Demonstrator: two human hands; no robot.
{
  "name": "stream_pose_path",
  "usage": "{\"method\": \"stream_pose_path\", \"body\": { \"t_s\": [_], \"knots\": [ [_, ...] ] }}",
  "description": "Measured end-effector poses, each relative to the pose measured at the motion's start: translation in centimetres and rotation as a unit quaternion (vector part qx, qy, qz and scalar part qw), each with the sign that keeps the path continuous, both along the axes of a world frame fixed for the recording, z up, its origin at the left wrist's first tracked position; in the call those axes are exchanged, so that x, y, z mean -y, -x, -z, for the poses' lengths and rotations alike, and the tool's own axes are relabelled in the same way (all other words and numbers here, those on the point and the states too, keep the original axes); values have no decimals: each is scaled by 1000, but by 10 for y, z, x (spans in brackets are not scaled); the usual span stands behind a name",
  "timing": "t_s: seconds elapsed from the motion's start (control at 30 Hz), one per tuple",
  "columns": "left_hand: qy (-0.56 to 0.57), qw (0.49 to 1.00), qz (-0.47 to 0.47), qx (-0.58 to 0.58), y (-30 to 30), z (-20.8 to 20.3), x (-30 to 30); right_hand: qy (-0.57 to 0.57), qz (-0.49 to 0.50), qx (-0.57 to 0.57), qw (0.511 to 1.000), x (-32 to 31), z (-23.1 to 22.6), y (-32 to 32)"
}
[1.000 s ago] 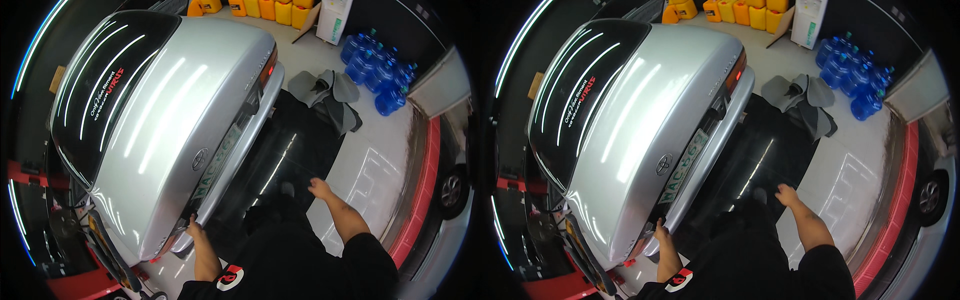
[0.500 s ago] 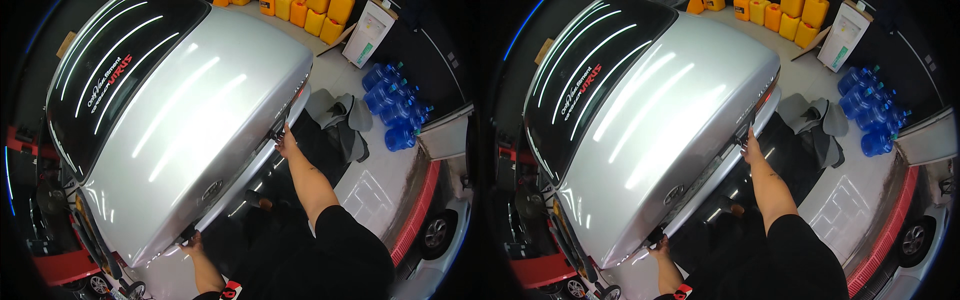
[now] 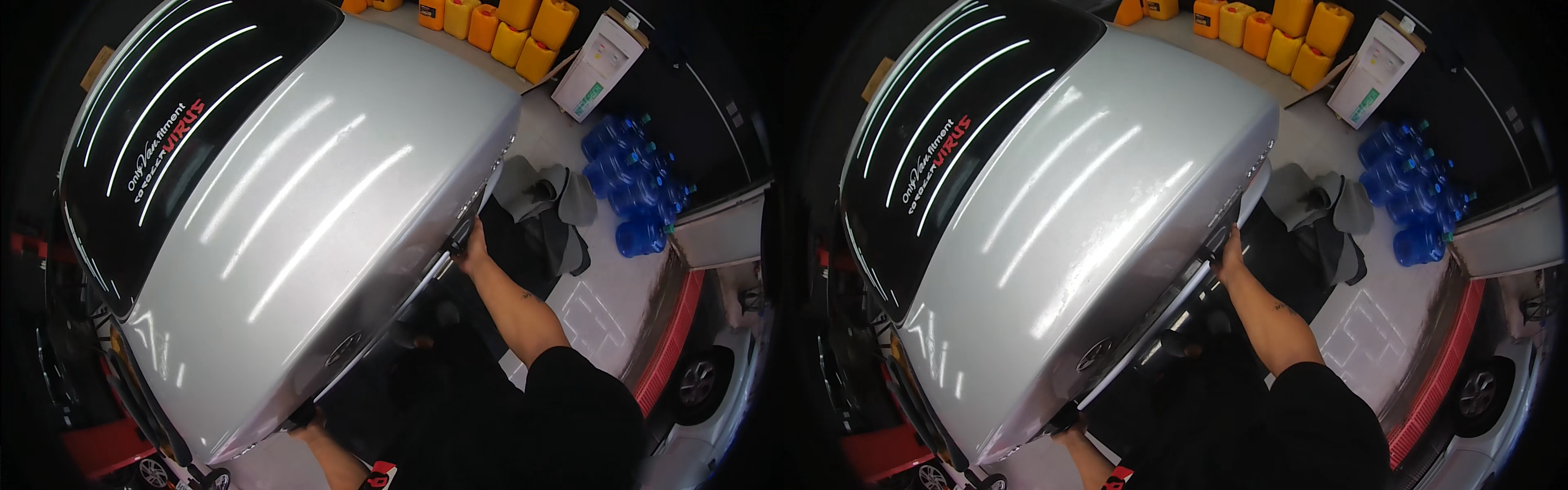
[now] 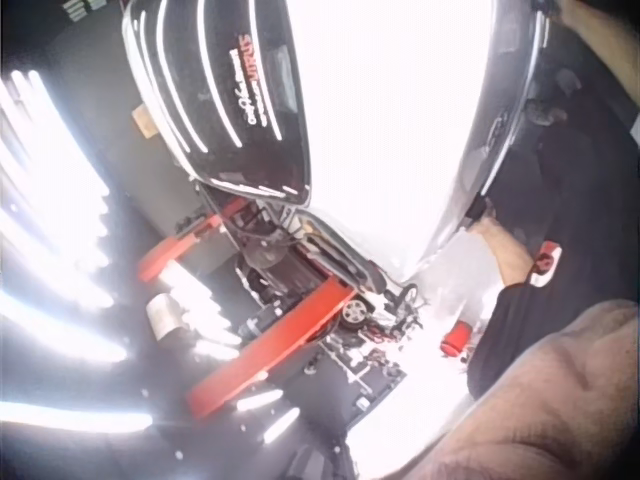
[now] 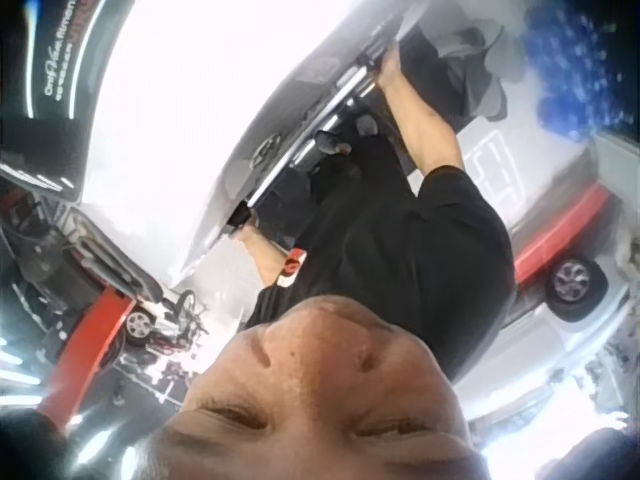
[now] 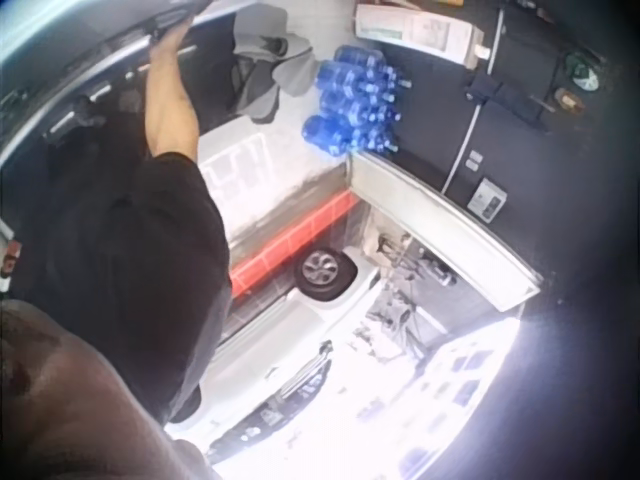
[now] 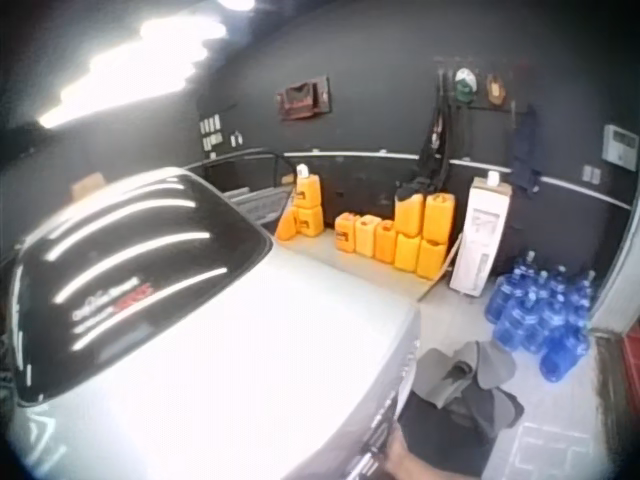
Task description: The person removes floor mats from the front passenger footwell and the trunk of a silver car. They open the passenger door, pull out a mat, then open the trunk and remove another mat and a plastic cover, placing them on the floor.
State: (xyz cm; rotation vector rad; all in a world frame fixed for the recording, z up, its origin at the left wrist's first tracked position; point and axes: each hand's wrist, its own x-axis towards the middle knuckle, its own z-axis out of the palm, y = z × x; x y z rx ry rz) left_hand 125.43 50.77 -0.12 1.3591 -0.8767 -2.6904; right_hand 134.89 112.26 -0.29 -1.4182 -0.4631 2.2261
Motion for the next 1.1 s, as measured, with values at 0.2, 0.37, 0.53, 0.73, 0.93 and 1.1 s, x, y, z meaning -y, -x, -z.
{"method": "stream_pose_path", "body": {
  "t_s": [0.2,0.37,0.53,0.73,0.93,1.1],
  "knots": [
    [19,999,-27,-29,-26,-89,-32,-33,-58,-96,993,2,-17,-37],
    [65,987,-100,-105,-43,-123,-36,-13,-98,-58,993,-12,-35,-74],
    [163,969,-147,-111,-66,-135,-17,-143,-129,-208,959,-16,-55,-104],
    [492,860,-119,-63,-93,-171,-25,-222,-142,-269,926,-23,-121,-111],
    [607,774,-117,-137,-96,-241,-46,-296,-123,-294,900,-20,-202,-104],
    [700,668,-134,-214,-94,-308,-81,-333,-132,-299,884,-27,-274,-90]
  ]
}}
